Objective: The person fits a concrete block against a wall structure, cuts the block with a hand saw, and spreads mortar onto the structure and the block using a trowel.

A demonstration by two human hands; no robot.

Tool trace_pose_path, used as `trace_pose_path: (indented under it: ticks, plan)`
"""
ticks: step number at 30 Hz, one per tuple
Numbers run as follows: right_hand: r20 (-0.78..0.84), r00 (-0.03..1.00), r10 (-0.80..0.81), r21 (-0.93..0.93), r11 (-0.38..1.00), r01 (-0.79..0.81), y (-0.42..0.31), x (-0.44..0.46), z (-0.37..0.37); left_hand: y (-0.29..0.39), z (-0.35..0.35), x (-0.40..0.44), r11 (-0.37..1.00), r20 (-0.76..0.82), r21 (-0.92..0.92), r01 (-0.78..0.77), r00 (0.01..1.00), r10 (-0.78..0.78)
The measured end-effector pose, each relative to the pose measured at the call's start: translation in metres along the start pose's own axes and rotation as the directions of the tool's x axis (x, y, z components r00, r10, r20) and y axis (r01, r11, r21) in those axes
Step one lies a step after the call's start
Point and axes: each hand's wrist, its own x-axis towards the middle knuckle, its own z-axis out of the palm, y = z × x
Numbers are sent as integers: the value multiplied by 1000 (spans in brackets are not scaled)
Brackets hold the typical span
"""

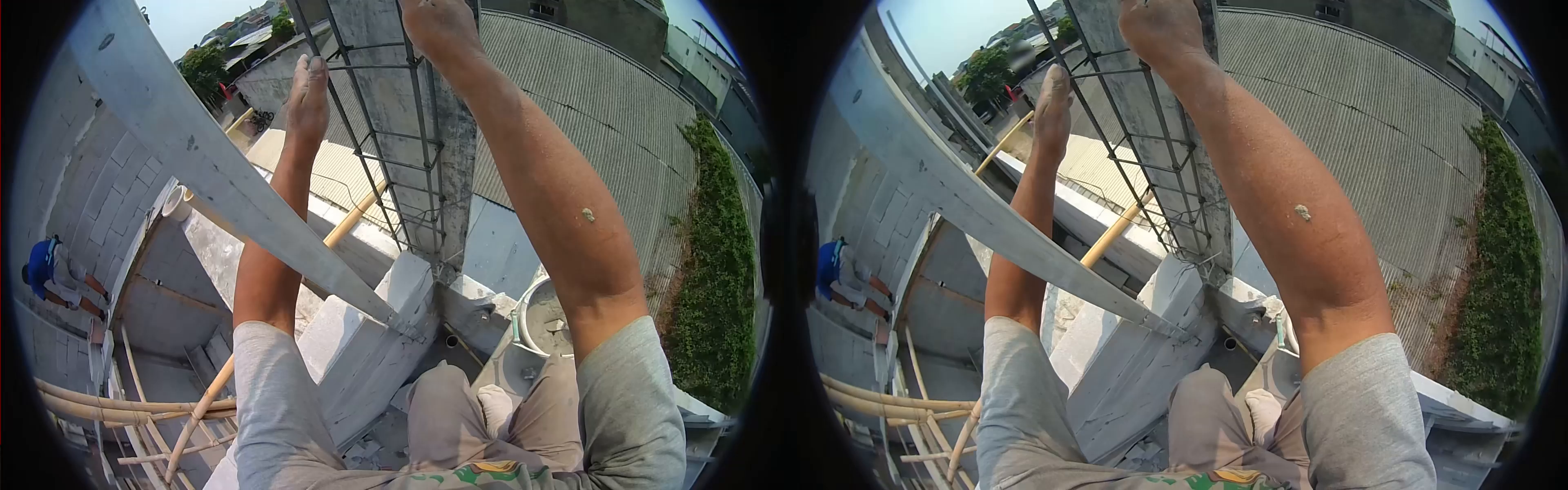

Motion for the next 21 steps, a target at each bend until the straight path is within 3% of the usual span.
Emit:
trace_pose_path:
  ticks: [3,7,8,12,15,16,19,21]
  plan:
    - [14,1000,-4,26,1000,4,-4,0,-2,18,29,-3,995,-2,-38,89,996,-89]
    - [37,999,-5,53,999,3,-10,-6,-5,-7,39,2,988,-96,-151,20,995,-35]
    - [43,999,-3,62,998,1,-10,-8,-6,-15,45,3,991,-153,-116,-66,987,48]
    - [66,998,3,88,996,-9,-12,-11,-9,-6,62,1,988,-342,9,-152,928,146]
    - [75,997,11,99,995,-19,-13,-11,-7,-19,62,9,928,-301,-351,-128,954,18]
    - [72,997,6,100,995,-13,-15,-11,-5,-15,62,8,916,-255,-391,-88,967,-16]
    - [77,997,14,103,994,-22,-17,-11,-3,-24,58,19,974,-394,16,-224,894,212]
    - [85,996,18,107,994,-27,-18,-10,0,-11,63,9,981,-340,-131,-141,936,89]
